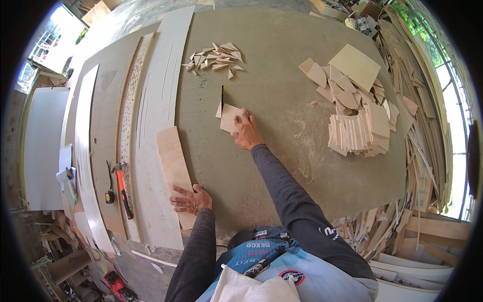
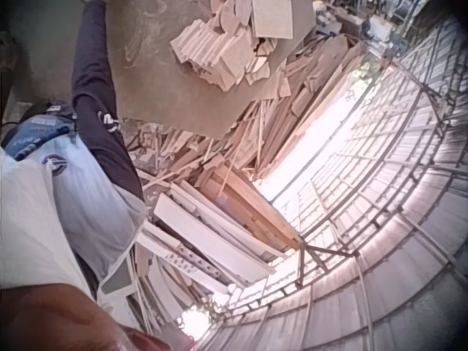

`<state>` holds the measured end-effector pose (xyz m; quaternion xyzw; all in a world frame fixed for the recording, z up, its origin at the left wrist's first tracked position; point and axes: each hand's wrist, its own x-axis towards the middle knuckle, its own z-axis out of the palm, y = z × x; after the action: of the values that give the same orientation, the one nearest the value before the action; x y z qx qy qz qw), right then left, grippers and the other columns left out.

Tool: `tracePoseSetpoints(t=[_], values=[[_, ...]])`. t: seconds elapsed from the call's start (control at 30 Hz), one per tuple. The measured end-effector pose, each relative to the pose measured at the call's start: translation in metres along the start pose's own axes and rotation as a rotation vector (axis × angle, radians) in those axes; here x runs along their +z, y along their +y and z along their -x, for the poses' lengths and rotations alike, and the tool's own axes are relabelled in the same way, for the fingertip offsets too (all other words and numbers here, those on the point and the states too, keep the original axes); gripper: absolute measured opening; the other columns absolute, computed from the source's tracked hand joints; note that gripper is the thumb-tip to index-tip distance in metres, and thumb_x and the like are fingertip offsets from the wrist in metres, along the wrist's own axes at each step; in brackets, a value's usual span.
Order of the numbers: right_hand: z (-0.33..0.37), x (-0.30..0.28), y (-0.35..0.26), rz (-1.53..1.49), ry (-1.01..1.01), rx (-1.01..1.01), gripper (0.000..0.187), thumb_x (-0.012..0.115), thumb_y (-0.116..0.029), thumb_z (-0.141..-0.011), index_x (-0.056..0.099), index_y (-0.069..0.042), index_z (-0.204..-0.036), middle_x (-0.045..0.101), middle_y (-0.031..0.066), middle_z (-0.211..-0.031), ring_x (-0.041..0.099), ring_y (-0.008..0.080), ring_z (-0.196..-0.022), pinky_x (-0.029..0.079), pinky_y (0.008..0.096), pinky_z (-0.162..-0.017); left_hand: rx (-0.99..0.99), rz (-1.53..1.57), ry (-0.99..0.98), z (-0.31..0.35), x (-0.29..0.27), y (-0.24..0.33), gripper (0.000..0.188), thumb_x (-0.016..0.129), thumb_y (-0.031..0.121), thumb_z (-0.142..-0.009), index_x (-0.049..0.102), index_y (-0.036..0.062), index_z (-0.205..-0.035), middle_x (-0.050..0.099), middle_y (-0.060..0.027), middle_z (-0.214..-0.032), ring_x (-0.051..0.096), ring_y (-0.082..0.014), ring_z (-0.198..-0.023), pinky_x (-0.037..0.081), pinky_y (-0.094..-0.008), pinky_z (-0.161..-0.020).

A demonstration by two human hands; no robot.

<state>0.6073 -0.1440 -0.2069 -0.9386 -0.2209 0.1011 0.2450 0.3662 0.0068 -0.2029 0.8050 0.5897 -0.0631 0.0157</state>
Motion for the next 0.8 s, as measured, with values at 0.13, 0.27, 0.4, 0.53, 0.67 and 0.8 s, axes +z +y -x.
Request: tracePoseSetpoints(t=[0.13,0.27,0.4,0.53,0.67,0.8], values=[[-0.001,0.003,0.005,-0.006,0.015,-0.028,0.065,0.075,-0.018,-0.087,0.051,0.007,-0.143,0.018,0.0321,-0.161,0.037,0.0504,-0.137,0.028,0.0499,-0.12,0.01,0.022,0.009,-0.002,0.004,-0.002,0.089,0.053,0.05,-0.099,0.007,0.0127,-0.165,0.013,-0.0353,-0.162,0.01,-0.0467,-0.154,0.003,-0.0625,-0.123],[0.002,-0.003,0.003,-0.035,-0.064,-0.009,0.066,0.074,-0.016,-0.089,0.049,0.009,-0.144,0.019,0.0339,-0.16,0.033,0.0509,-0.144,0.024,0.0506,-0.122,0.013,0.035,0.002,-0.002,0.006,-0.004,0.089,0.053,0.05,-0.099,0.007,0.013,-0.165,0.011,-0.0359,-0.163,0.008,-0.0471,-0.154,0.002,-0.0628,-0.122],[0.002,-0.003,0.0,-0.027,-0.035,-0.011,0.066,0.073,-0.016,-0.09,0.048,0.011,-0.144,0.019,0.0357,-0.16,0.032,0.0491,-0.146,0.022,0.0513,-0.123,0.01,0.059,-0.015,-0.002,0.004,-0.003,0.094,0.056,0.048,-0.097,0.002,0.0128,-0.165,0.012,-0.0365,-0.162,0.008,-0.0464,-0.154,-0.002,-0.0613,-0.123],[-0.001,-0.004,-0.002,-0.021,-0.043,0.006,0.066,0.073,-0.017,-0.089,0.048,0.011,-0.143,0.019,0.0364,-0.16,0.031,0.0484,-0.147,0.02,0.0512,-0.124,-0.006,0.043,-0.028,-0.001,0.001,-0.001,0.093,0.056,0.048,-0.097,0.004,0.0127,-0.165,0.012,-0.0364,-0.162,0.007,-0.0464,-0.154,-0.003,-0.061,-0.123],[-0.002,0.004,0.0,0.003,0.039,-0.012,0.067,0.075,-0.017,-0.086,0.05,0.008,-0.143,0.021,0.0355,-0.159,0.037,0.0467,-0.136,0.028,0.0495,-0.119,-0.003,0.046,-0.028,0.0,-0.001,0.0,0.092,0.056,0.049,-0.097,0.005,0.0125,-0.165,0.011,-0.0362,-0.162,0.006,-0.0464,-0.155,-0.002,-0.061,-0.123],[-0.002,0.005,-0.005,-0.024,0.022,0.03,0.069,0.076,-0.018,-0.085,0.051,0.006,-0.144,0.022,0.0356,-0.158,0.039,0.0471,-0.133,0.03,0.0491,-0.118,0.005,0.053,-0.018,0.0,0.002,-0.003,0.093,0.056,0.049,-0.097,0.003,0.0125,-0.165,0.01,-0.0359,-0.163,0.005,-0.046,-0.155,-0.002,-0.0613,-0.123]])
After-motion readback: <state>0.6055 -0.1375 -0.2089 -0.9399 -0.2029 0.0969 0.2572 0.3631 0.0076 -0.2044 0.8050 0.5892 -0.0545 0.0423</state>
